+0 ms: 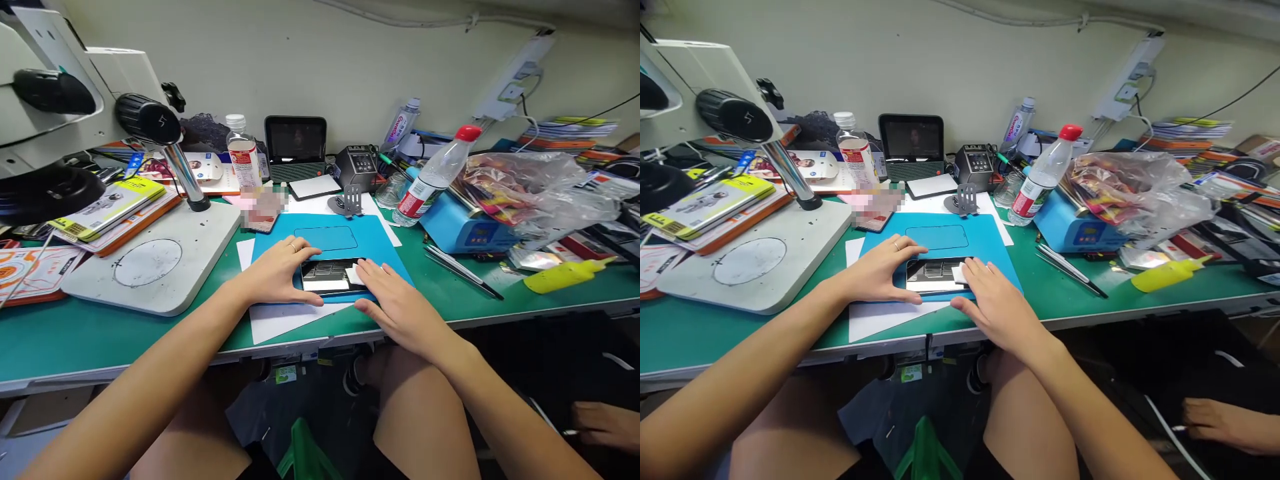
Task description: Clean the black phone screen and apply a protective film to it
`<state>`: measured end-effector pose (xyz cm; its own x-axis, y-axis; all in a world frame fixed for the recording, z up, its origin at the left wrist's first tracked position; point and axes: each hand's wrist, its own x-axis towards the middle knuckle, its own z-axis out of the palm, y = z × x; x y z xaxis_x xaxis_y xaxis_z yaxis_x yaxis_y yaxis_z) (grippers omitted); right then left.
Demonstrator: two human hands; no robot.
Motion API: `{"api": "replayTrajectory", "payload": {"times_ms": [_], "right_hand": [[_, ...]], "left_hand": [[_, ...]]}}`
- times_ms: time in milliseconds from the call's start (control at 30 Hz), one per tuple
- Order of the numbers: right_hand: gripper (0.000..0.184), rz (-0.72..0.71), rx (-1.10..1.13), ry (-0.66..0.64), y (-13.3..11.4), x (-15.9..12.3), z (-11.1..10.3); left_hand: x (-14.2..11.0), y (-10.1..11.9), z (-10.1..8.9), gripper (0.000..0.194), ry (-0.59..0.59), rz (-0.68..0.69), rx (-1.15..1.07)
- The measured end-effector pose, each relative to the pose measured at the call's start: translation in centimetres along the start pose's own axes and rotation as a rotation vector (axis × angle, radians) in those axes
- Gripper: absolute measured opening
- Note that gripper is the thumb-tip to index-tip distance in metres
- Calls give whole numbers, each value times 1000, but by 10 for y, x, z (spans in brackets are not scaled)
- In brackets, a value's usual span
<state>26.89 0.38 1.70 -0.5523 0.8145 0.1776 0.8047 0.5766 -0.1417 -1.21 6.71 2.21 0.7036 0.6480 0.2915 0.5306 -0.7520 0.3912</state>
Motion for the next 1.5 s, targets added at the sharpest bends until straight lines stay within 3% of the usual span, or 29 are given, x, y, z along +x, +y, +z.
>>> {"api": "replayTrajectory", "payload": {"times_ms": [133,233,333,433,500,600,867,1033,1133,1267,1433,1500], "right_hand": [[84,43,-12,74,-20,-16,4],[81,71,7,154,-32,-32,3],[60,120,82,228,-27,-30,-2],[36,320,160,313,-4,-16,-8],[27,423,211,275,13,-9,-11],[22,417,287,182,26,-5,-13],[20,416,299,257,27,11,-35],[24,393,345,-1,37,12,-40],[21,354,369,-40,37,8,-37],[18,310,323,48,34,15,-44],[10,210,83,400,28,32,-58],[10,128,32,437,25,30,-55]], "left_hand": [[-1,-1,0,85,-19,-15,-18],[0,-2,1,86,-36,-23,-29],[1,-3,1,85,-42,-22,-34],[1,-3,0,82,-44,-37,-46],[1,-3,-1,81,-50,-51,-65],[1,-4,-3,79,-51,-72,-103],[1,-6,-2,69,-37,-93,-156],[1,-7,-2,65,-20,-111,-184],[1,-8,-1,62,-11,-95,-183],[0,-8,-1,61,-8,-95,-193],[-1,-7,-1,58,-7,-109,-210],[-1,-7,0,58,-7,-114,-216]]}}
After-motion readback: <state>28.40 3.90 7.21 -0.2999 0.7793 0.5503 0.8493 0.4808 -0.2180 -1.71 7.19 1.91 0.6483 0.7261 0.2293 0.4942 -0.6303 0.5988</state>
